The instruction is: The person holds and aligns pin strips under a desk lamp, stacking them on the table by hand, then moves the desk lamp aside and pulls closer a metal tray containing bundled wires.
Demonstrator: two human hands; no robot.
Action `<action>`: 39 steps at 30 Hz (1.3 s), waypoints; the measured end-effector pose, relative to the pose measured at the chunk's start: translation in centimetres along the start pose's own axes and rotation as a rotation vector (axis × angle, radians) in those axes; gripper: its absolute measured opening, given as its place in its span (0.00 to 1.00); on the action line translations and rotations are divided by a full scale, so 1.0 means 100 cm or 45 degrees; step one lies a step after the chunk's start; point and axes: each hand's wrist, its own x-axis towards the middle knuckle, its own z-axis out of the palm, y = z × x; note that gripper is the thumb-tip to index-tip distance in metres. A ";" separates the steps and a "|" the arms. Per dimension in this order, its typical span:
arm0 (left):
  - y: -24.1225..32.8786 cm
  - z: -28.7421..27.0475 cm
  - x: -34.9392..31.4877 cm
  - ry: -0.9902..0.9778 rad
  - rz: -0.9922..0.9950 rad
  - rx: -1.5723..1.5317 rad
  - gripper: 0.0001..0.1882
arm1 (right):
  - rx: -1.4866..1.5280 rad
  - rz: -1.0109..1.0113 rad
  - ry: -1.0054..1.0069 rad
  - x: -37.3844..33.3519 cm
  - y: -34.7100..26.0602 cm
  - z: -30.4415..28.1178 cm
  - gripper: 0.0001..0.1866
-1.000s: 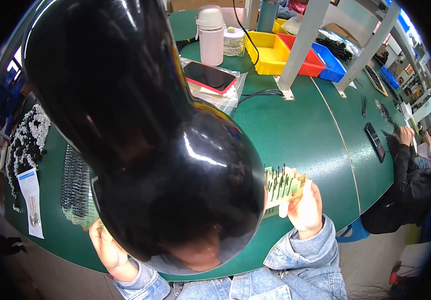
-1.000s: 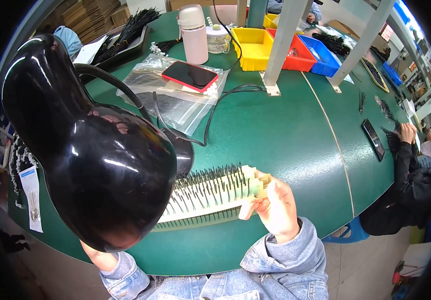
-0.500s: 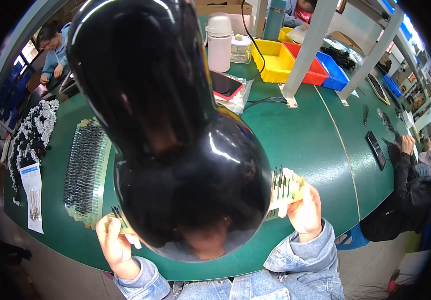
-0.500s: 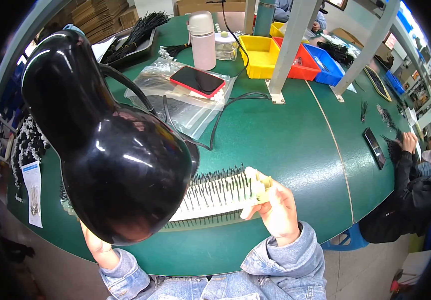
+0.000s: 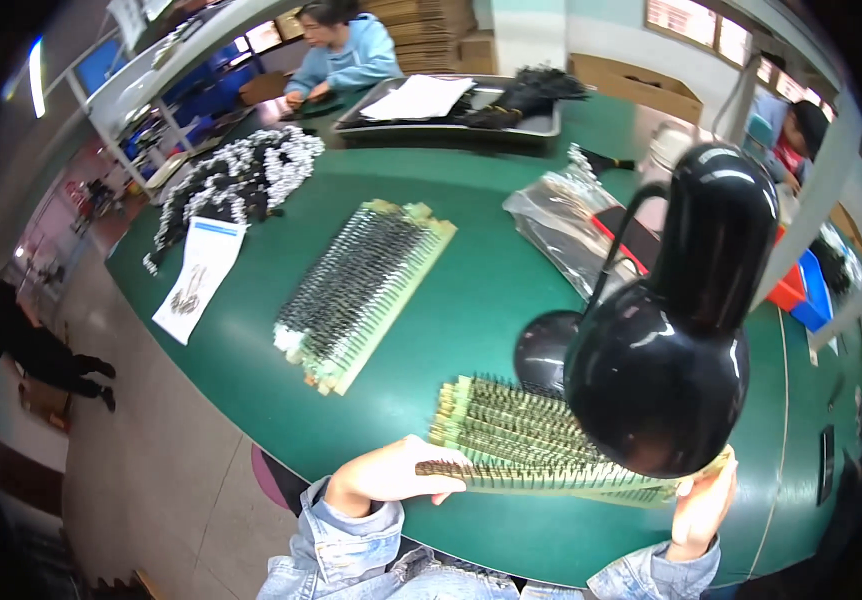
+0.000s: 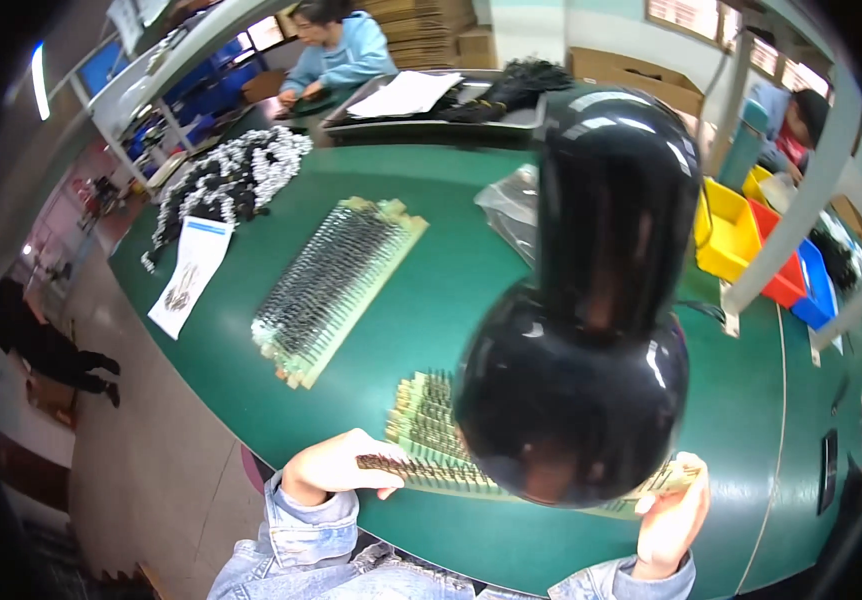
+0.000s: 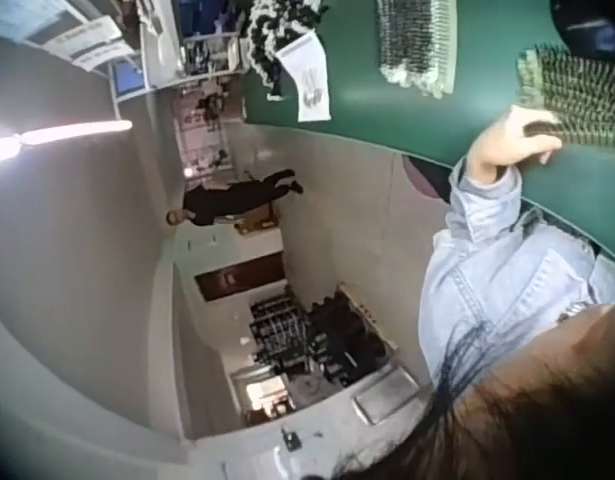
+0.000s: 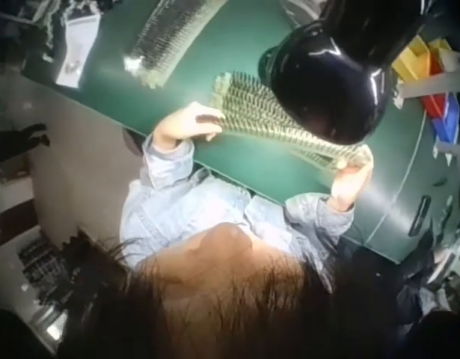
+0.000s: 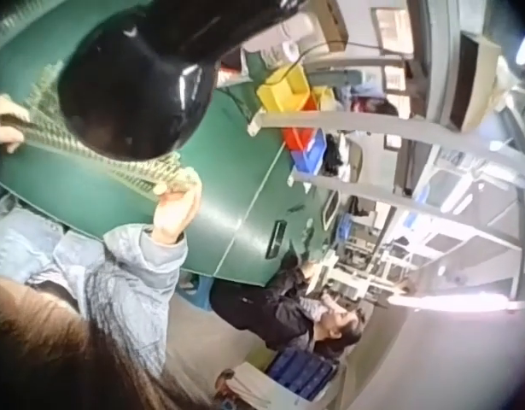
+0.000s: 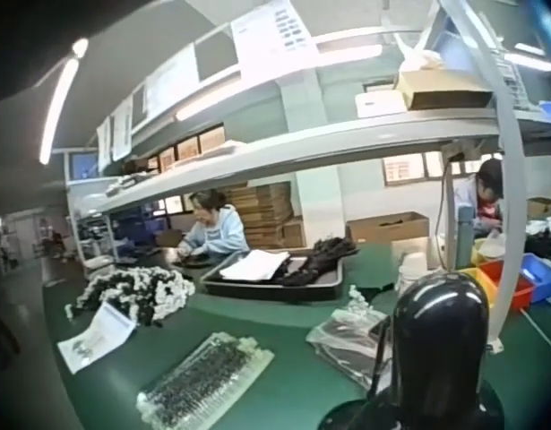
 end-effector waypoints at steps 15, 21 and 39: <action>-0.051 -0.063 -0.002 1.462 0.024 0.266 0.09 | -0.129 0.076 -0.445 0.007 0.002 -0.012 0.12; -0.075 -0.068 0.023 1.520 -0.043 0.918 0.11 | -0.891 -0.040 -0.464 -0.011 -0.009 -0.008 0.10; -0.009 0.009 0.005 0.679 0.126 1.221 0.20 | -1.687 -0.412 -0.365 -0.020 -0.002 -0.007 0.31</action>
